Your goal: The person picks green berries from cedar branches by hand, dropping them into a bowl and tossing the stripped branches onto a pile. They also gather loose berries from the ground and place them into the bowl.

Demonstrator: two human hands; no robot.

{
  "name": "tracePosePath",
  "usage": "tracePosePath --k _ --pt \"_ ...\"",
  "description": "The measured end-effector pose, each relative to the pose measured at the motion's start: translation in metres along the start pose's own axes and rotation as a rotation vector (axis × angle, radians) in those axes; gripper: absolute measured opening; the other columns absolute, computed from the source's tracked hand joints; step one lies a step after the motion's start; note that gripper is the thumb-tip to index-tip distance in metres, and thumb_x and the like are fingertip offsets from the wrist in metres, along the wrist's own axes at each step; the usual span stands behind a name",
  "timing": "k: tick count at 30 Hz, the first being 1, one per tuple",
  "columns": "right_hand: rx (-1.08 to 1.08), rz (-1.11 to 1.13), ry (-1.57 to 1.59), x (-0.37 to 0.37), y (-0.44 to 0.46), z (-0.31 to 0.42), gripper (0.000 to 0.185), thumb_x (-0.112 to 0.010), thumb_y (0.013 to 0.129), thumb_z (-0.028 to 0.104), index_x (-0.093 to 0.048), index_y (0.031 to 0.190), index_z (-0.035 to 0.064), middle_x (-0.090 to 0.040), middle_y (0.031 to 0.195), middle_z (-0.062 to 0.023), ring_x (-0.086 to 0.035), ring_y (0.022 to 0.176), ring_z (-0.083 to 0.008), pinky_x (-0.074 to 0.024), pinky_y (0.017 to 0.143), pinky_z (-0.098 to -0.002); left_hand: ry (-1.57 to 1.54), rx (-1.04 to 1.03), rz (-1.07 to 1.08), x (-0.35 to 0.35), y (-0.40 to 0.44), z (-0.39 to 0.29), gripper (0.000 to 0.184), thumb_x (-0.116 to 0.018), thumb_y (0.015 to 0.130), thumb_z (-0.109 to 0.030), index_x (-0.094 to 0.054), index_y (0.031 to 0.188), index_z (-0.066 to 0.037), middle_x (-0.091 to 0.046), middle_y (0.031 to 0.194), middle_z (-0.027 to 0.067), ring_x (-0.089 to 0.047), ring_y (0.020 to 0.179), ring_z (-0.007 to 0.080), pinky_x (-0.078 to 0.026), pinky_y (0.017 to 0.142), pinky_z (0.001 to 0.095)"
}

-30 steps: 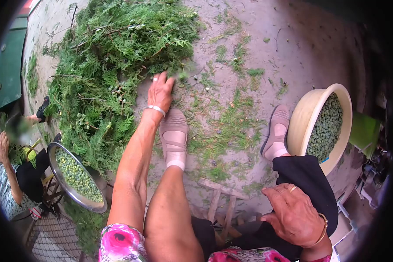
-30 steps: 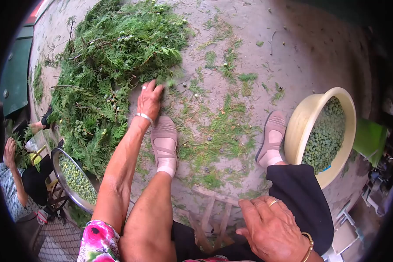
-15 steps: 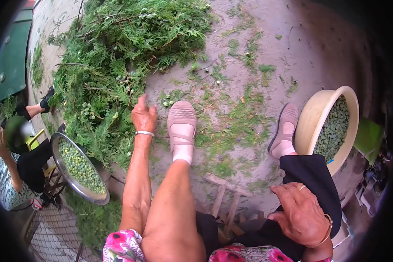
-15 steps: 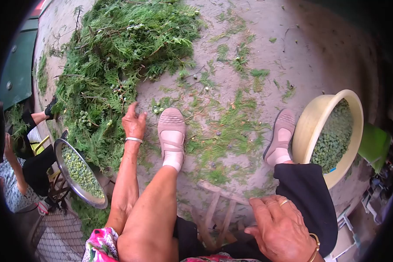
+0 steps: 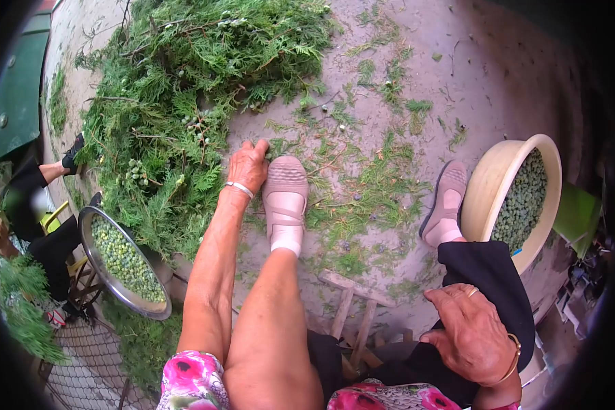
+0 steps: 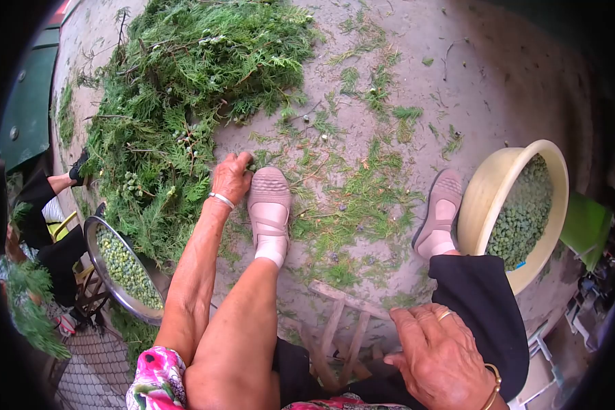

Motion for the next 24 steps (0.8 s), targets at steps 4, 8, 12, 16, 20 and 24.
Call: tracePosePath --k 4,8,12,16,20,24 --pt "-0.004 -0.007 0.003 0.000 0.000 -0.002 0.059 -0.077 0.062 0.012 -0.053 0.114 -0.0034 -0.059 0.102 -0.0172 -0.056 0.096 -0.0366 -0.0447 0.085 -0.0424 -0.320 0.097 -0.301 0.009 -0.011 0.033 0.015 -0.062 0.071 0.000 -0.060 0.086 -0.002 -0.062 0.070 0.0151 -0.063 0.061 0.0251 -0.053 0.056 0.0344" --pt "-0.016 -0.010 0.011 0.000 -0.001 -0.003 0.058 -0.077 0.062 0.012 -0.054 0.113 -0.0031 -0.059 0.102 -0.0171 -0.056 0.096 -0.0365 -0.0449 0.085 -0.0423 -1.414 0.708 -0.331 0.009 -0.037 0.059 0.006 -0.063 0.074 0.002 -0.058 0.074 -0.002 -0.059 0.067 0.0036 -0.056 0.046 0.0130 -0.047 0.038 0.0227" --pt "-0.025 -0.003 0.017 -0.002 -0.002 -0.006 0.058 -0.077 0.063 0.012 -0.054 0.113 -0.0032 -0.059 0.102 -0.0172 -0.056 0.096 -0.0367 -0.0450 0.084 -0.0424 -1.376 0.757 -0.238 -0.003 -0.037 0.056 0.021 -0.073 0.077 -0.007 -0.054 0.068 -0.005 -0.057 0.061 0.0031 -0.052 0.043 0.0101 -0.044 0.035 0.0223" --pt "-0.004 -0.013 0.005 0.000 0.001 0.000 0.057 -0.077 0.063 0.012 -0.054 0.113 -0.0037 -0.059 0.101 -0.0177 -0.056 0.096 -0.0371 -0.0449 0.085 -0.0425 -0.894 0.624 -0.109 -0.014 -0.012 0.025 0.012 -0.072 0.071 -0.002 -0.060 0.069 -0.001 -0.059 0.057 0.0040 -0.053 0.043 0.0102 -0.044 0.036 0.0263" --pt "-0.005 -0.013 0.021 0.001 0.002 -0.002 0.058 -0.076 0.063 0.012 -0.053 0.113 -0.0043 -0.059 0.101 -0.0181 -0.056 0.096 -0.0375 -0.0449 0.085 -0.0427 -0.133 0.254 -0.078 -0.014 0.015 0.015 0.006 -0.066 0.071 0.003 -0.064 0.076 0.000 -0.061 0.062 0.0059 -0.060 0.052 0.0143 -0.047 0.041 0.0225" --pt "-0.017 -0.018 0.020 0.003 -0.003 -0.007 0.058 -0.077 0.063 0.012 -0.053 0.113 -0.0045 -0.059 0.101 -0.0184 -0.056 0.096 -0.0377 -0.0451 0.085 -0.0429 -1.423 0.519 -0.005 0.006 0.019 0.004 0.014 -0.059 0.075 0.004 -0.061 0.089 0.005 -0.062 0.070 0.0114 -0.062 0.056 0.0187 -0.055 0.045 0.0277"
Point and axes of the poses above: each hand's wrist, its own y-axis towards the middle knuckle, its own x-axis out of the back of the hand, z = x × y, the point moved 7 cm from there along y, towards the middle knuckle
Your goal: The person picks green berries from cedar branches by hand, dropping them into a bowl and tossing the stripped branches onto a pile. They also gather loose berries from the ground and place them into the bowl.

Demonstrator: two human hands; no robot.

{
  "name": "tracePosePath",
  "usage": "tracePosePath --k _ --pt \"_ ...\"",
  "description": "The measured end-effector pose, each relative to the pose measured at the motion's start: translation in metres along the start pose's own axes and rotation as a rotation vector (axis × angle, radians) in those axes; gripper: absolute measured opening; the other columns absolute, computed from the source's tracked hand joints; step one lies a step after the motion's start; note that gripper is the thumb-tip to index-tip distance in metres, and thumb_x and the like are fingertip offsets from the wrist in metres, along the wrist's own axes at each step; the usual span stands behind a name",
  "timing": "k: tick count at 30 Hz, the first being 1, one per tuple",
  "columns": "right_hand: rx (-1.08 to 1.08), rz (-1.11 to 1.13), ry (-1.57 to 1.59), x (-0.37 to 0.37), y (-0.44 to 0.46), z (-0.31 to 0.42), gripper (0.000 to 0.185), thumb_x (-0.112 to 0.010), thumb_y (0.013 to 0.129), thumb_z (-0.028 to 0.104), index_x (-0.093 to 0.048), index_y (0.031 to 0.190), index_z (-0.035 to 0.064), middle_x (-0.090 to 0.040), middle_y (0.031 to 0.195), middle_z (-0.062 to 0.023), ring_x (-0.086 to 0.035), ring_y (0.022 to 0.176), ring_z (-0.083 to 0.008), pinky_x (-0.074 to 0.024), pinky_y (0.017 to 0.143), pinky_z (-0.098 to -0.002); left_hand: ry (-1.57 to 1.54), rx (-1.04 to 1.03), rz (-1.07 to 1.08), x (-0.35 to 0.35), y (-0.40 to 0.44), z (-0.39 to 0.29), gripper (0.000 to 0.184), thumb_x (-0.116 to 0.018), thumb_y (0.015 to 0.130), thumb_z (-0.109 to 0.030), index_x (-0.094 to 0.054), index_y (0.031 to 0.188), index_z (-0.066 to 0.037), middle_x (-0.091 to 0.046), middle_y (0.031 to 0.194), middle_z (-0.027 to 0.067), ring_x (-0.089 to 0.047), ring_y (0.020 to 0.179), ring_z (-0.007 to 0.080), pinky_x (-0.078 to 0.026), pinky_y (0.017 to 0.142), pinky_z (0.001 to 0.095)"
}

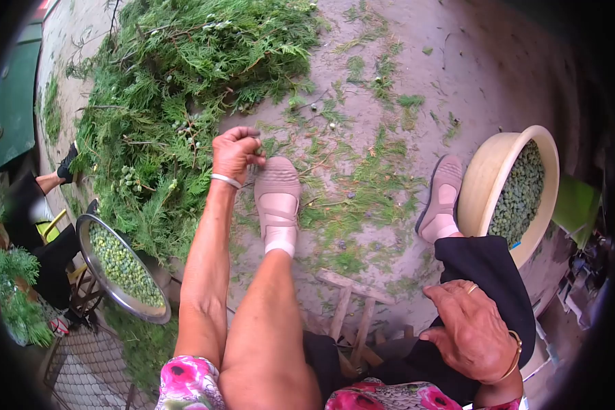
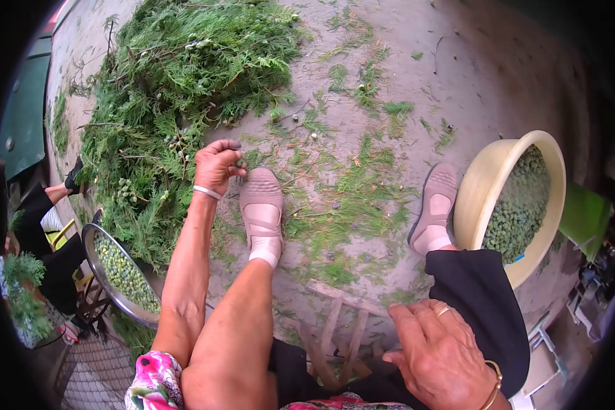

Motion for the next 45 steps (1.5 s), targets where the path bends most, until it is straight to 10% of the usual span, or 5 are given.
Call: tracePosePath --k 6,13,23,29,45 --pt "-0.008 -0.008 0.026 0.000 -0.008 -0.009 0.058 -0.077 0.063 0.012 -0.053 0.113 -0.0041 -0.059 0.100 -0.0189 -0.056 0.095 -0.0368 -0.0451 0.085 -0.0427 -0.186 0.044 0.134 -0.063 0.017 -0.027 0.019 -0.064 0.077 -0.002 -0.060 0.094 0.007 -0.061 0.070 0.0107 -0.063 0.062 0.0183 -0.054 0.046 0.0251" --pt "0.001 0.033 0.047 0.000 -0.014 -0.016 0.055 -0.076 0.067 0.017 -0.054 0.113 -0.0031 -0.058 0.102 -0.0177 -0.055 0.097 -0.0351 -0.0448 0.086 -0.0418 1.243 -0.558 -0.195 -0.098 0.055 -0.025 0.023 -0.073 0.068 -0.011 -0.061 0.085 -0.001 -0.064 0.076 0.0220 -0.063 0.072 0.0371 -0.050 0.068 0.0435" --pt "-0.012 0.038 0.046 0.002 -0.015 -0.019 0.054 -0.074 0.069 0.017 -0.053 0.114 -0.0033 -0.057 0.103 -0.0182 -0.055 0.097 -0.0354 -0.0440 0.087 -0.0421 -0.458 0.344 0.003 -0.078 0.020 0.012 0.011 -0.066 0.079 -0.008 -0.058 0.080 -0.001 -0.059 0.068 0.0088 -0.053 0.047 0.0134 -0.036 0.036 0.0234" --pt "-0.008 0.040 0.034 0.001 -0.012 -0.015 0.054 -0.074 0.070 0.018 -0.053 0.115 -0.0033 -0.057 0.104 -0.0182 -0.055 0.098 -0.0355 -0.0442 0.088 -0.0422 1.017 -0.676 -0.019 -0.132 0.052 -0.020 0.024 -0.074 0.071 -0.010 -0.064 0.090 0.000 -0.066 0.071 0.0147 -0.062 0.059 0.0211 -0.050 0.056 0.0336" --pt "-0.008 0.012 0.031 0.003 -0.012 -0.011 0.052 -0.073 0.070 0.017 -0.054 0.114 -0.0022 -0.057 0.103 -0.0177 -0.055 0.098 -0.0352 -0.0443 0.086 -0.0419 1.201 -0.604 0.290 -0.161 0.024 0.026 0.016 -0.055 0.072 0.001 -0.055 0.087 -0.001 -0.060 0.076 0.0244 -0.059 0.070 0.0440 -0.048 0.066 0.0464"
Point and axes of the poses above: each hand's wrist, its own y-axis towards the middle knuckle, its own x-axis out of the back of the hand, z = x × y, the point moved 7 cm from there along y, towards the middle knuckle
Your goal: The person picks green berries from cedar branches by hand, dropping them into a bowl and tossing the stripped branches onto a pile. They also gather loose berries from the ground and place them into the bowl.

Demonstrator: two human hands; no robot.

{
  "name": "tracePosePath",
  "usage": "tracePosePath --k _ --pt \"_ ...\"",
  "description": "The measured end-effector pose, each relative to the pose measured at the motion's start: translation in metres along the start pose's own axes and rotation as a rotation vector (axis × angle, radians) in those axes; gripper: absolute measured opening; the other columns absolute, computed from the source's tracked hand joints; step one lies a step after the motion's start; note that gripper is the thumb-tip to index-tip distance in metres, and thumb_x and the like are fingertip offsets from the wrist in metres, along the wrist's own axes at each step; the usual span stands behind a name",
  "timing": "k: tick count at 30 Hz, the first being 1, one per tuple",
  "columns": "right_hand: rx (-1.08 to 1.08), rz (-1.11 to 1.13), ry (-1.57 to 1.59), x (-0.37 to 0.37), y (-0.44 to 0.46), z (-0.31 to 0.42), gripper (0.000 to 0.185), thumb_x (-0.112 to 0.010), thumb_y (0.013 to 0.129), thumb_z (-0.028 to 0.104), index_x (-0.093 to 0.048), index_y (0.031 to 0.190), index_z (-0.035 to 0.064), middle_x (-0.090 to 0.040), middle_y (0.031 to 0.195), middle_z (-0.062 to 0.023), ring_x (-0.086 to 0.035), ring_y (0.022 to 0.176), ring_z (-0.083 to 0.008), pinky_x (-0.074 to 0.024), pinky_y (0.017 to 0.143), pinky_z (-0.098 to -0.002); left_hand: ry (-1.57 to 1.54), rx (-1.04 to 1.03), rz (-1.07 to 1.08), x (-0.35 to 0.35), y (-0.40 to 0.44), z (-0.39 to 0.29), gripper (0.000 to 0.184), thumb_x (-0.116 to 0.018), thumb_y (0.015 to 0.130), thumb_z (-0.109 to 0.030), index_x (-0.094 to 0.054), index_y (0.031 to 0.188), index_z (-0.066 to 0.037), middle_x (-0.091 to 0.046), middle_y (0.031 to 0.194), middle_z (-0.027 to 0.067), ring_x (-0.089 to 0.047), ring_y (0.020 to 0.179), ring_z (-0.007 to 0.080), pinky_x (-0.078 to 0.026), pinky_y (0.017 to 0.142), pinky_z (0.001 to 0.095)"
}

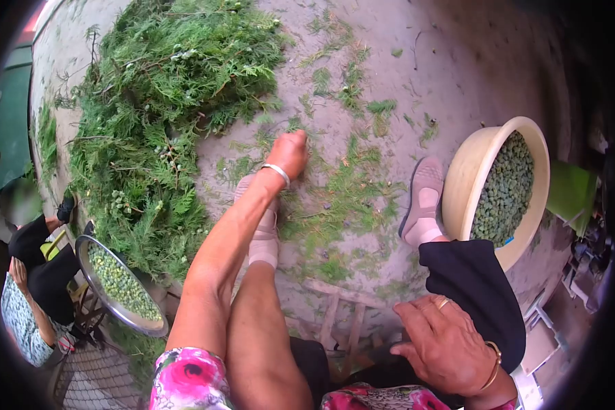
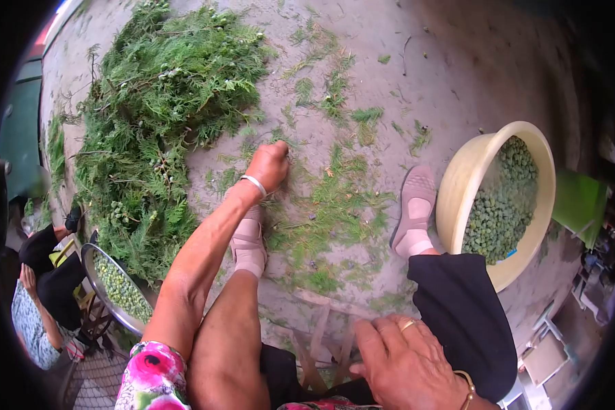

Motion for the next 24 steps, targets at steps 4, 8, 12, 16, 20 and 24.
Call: tracePosePath --k 4,8,12,16,20,24 --pt "0.028 -0.130 -0.026 0.009 -0.004 0.007 0.052 -0.072 0.071 0.013 -0.052 0.115 -0.0057 -0.058 0.100 -0.0211 -0.058 0.091 -0.0368 -0.0471 0.080 -0.0421 -1.204 0.489 0.161 0.063 -0.040 -0.021 0.015 -0.060 0.082 -0.002 -0.059 0.097 0.001 -0.063 0.072 0.0132 -0.059 0.055 0.0177 -0.045 0.042 0.0274" --pt "0.147 -0.370 0.067 0.013 0.003 0.029 0.051 -0.073 0.073 0.013 -0.052 0.116 -0.0052 -0.060 0.102 -0.0196 -0.062 0.088 -0.0349 -0.0503 0.080 -0.0397 -1.515 0.350 0.192 0.157 -0.096 -0.093 0.011 -0.061 0.085 -0.002 -0.059 0.095 0.002 -0.061 0.072 0.0095 -0.058 0.054 0.0118 -0.042 0.037 0.0194" --pt "0.237 -0.339 1.291 0.015 0.026 0.049 0.039 -0.056 0.092 0.024 -0.050 0.117 -0.0052 -0.061 0.107 -0.0170 -0.063 0.093 -0.0309 -0.0523 0.084 -0.0423 -1.366 0.213 0.287 0.226 -0.150 -0.179 0.013 -0.063 0.084 -0.005 -0.062 0.095 0.002 -0.062 0.073 0.0080 -0.056 0.052 0.0092 -0.041 0.037 0.0193" --pt "0.319 0.007 1.914 0.001 0.034 0.070 0.047 -0.036 0.100 0.036 -0.048 0.119 -0.0063 -0.060 0.109 -0.0176 -0.062 0.097 -0.0305 -0.0523 0.084 -0.0476 -1.070 0.109 0.318 0.254 -0.187 -0.241 0.011 -0.063 0.082 -0.006 -0.068 0.089 0.002 -0.061 0.063 0.0028 -0.051 0.048 0.0058 -0.037 0.038 0.0199" --pt "0.326 0.080 1.805 -0.012 0.042 0.057 0.046 -0.039 0.099 0.036 -0.052 0.115 -0.0051 -0.061 0.107 -0.0172 -0.062 0.097 -0.0306 -0.0520 0.082 -0.0480 -1.029 -0.008 0.041 0.242 -0.194 -0.250 0.010 -0.063 0.081 -0.005 -0.069 0.084 0.002 -0.058 0.058 0.0016 -0.046 0.044 0.0043 -0.032 0.038 0.0205" --pt "0.445 -0.130 1.594 0.006 0.033 0.057 0.034 -0.048 0.097 0.029 -0.060 0.105 -0.0027 -0.066 0.090 -0.0114 -0.063 0.075 -0.0192 -0.0505 0.066 -0.0301 -1.276 0.281 -0.107 0.246 -0.208 -0.245 0.014 -0.060 0.087 -0.010 -0.067 0.092 0.002 -0.061 0.062 0.0028 -0.047 0.045 0.0050 -0.033 0.036 0.0192"
Point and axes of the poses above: each hand's wrist, its own y-axis towards the middle knuckle, its own x-axis out of the back of the hand, z = x × y, the point moved 7 cm from there along y, towards the middle knuckle
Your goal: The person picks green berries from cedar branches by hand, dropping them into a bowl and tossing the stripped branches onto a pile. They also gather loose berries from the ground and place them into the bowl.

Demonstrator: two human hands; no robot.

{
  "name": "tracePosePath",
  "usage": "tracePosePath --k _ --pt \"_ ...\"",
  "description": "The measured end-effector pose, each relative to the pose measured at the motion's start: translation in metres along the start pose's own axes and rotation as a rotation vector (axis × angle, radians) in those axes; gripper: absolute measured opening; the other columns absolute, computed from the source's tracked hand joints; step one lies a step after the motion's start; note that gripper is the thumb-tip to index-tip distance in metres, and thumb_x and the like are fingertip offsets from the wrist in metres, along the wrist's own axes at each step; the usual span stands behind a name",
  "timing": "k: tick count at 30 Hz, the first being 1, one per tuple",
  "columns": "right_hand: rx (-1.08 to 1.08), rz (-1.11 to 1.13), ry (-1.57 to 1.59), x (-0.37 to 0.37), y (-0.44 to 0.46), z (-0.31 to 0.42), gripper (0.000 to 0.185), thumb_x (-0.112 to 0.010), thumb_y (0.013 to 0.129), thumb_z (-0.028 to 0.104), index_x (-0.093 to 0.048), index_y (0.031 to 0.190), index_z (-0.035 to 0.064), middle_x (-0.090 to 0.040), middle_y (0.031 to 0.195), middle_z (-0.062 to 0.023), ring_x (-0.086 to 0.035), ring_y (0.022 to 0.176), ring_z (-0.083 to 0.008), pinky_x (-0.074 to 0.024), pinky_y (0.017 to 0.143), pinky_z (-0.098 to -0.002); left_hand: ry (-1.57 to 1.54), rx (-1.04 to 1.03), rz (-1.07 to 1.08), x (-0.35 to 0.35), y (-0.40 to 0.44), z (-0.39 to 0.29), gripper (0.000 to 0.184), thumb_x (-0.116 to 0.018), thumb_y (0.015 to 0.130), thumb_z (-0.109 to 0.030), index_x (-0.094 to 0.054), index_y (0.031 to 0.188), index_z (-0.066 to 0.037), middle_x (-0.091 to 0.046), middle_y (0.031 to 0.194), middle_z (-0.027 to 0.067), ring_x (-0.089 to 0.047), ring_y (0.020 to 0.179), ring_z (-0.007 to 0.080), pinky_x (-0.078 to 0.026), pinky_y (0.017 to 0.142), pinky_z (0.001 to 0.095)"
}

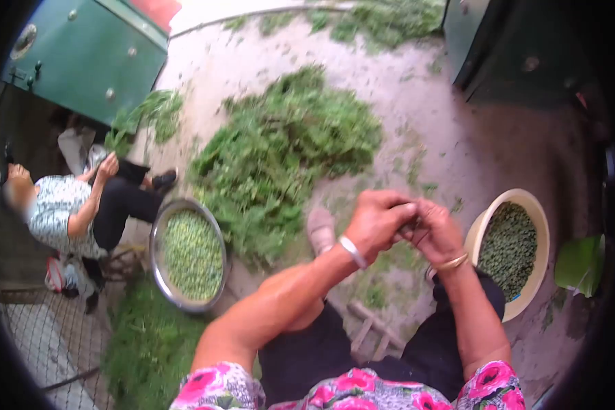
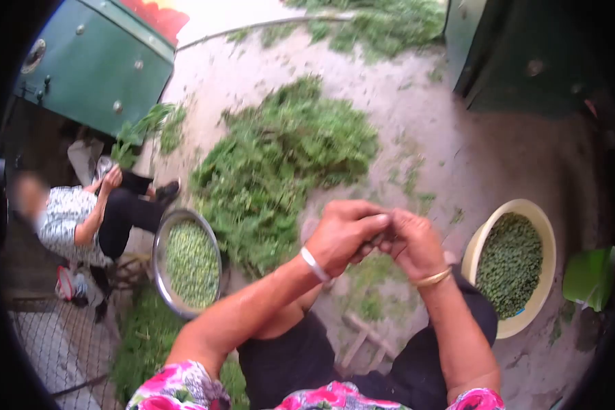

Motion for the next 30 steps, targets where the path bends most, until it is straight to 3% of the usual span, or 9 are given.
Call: tracePosePath --k 2,8,12,16,18,20,24,28,30 --pt "0.057 -0.064 -0.026 0.001 -0.001 0.007 0.017 -0.057 0.092 0.015 -0.063 0.099 0.0008 -0.066 0.081 -0.0062 -0.057 0.061 -0.0114 -0.0444 0.053 -0.0230 -0.049 0.084 -0.045 0.007 0.006 0.002 0.015 -0.059 0.090 -0.014 -0.065 0.095 -0.001 -0.062 0.067 0.0029 -0.049 0.045 0.0047 -0.032 0.033 0.0176" --pt "0.051 -0.035 -0.098 0.001 -0.002 0.022 0.016 -0.065 0.087 0.013 -0.062 0.100 0.0033 -0.062 0.077 -0.0015 -0.056 0.061 -0.0092 -0.0444 0.054 -0.0219 -0.154 0.111 0.167 -0.006 0.018 0.004 0.013 -0.061 0.091 -0.017 -0.064 0.095 -0.005 -0.062 0.071 0.0007 -0.052 0.047 0.0046 -0.035 0.034 0.0165" --pt "0.114 -0.057 -0.282 0.001 -0.005 0.034 0.017 -0.068 0.086 0.016 -0.064 0.095 0.0030 -0.064 0.077 -0.0014 -0.055 0.062 -0.0067 -0.0432 0.055 -0.0207 -0.137 0.028 0.148 -0.012 0.018 0.003 0.014 -0.062 0.089 -0.015 -0.065 0.098 -0.004 -0.063 0.075 0.0023 -0.051 0.047 0.0054 -0.033 0.035 0.0166" --pt "0.151 -0.147 -0.404 0.024 -0.005 0.025 0.019 -0.069 0.084 0.016 -0.063 0.091 -0.0008 -0.064 0.075 -0.0034 -0.054 0.061 -0.0071 -0.0429 0.054 -0.0210 0.018 -0.091 0.028 -0.021 0.018 0.004 0.012 -0.064 0.088 -0.014 -0.067 0.091 -0.003 -0.060 0.065 0.0002 -0.047 0.046 0.0037 -0.030 0.037 0.0183" --pt "0.159 -0.198 -0.395 0.020 -0.013 0.024 0.016 -0.068 0.085 0.015 -0.062 0.085 -0.0005 -0.063 0.074 -0.0042 -0.054 0.060 -0.0084 -0.0428 0.053 -0.0217 0.101 -0.256 -0.010 -0.028 0.018 0.002 0.012 -0.064 0.088 -0.012 -0.067 0.087 -0.001 -0.060 0.063 -0.0002 -0.046 0.046 0.0028 -0.031 0.038 0.0183" --pt "0.152 -0.232 -0.157 0.019 -0.019 0.027 0.014 -0.065 0.085 0.012 -0.060 0.079 0.0001 -0.058 0.067 -0.0017 -0.052 0.056 -0.0084 -0.0427 0.052 -0.0224 0.060 -0.251 0.008 -0.031 0.020 0.003 0.011 -0.063 0.088 -0.011 -0.066 0.086 -0.001 -0.060 0.063 0.0010 -0.048 0.045 0.0041 -0.032 0.037 0.0182" --pt "0.184 -0.213 0.084 0.022 -0.026 0.043 0.011 -0.061 0.087 0.008 -0.055 0.088 -0.0014 -0.061 0.081 -0.0092 -0.056 0.067 -0.0137 -0.0467 0.058 -0.0270 -0.227 -0.081 0.040 -0.026 0.020 -0.010 0.017 -0.065 0.089 -0.020 -0.061 0.083 -0.004 -0.057 0.060 0.0028 -0.050 0.042 0.0085 -0.034 0.034 0.0192" --pt "0.175 -0.216 0.104 0.020 -0.031 0.061 0.009 -0.057 0.086 0.003 -0.056 0.093 -0.0032 -0.062 0.085 -0.0123 -0.058 0.070 -0.0152 -0.0475 0.058 -0.0270 -0.319 -0.036 0.021 -0.022 0.034 -0.007 0.034 -0.057 0.093 -0.035 -0.058 0.093 -0.001 -0.060 0.071 0.0095 -0.056 0.054 0.0171 -0.042 0.043 0.0268" --pt "0.177 -0.211 0.120 0.022 -0.033 0.061 0.012 -0.058 0.085 0.004 -0.056 0.094 -0.0037 -0.063 0.085 -0.0119 -0.058 0.068 -0.0139 -0.0471 0.056 -0.0258 -0.454 0.000 0.136 -0.024 0.048 0.001 0.053 -0.045 0.095 -0.048 -0.053 0.107 0.003 -0.061 0.090 0.0150 -0.059 0.074 0.0233 -0.050 0.066 0.0354"
Point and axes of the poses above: each hand's wrist, its own y-axis towards the middle knuckle, its own x-axis out of the back of the hand, z = x × y, the point moved 7 cm from there along y, towards the middle knuckle
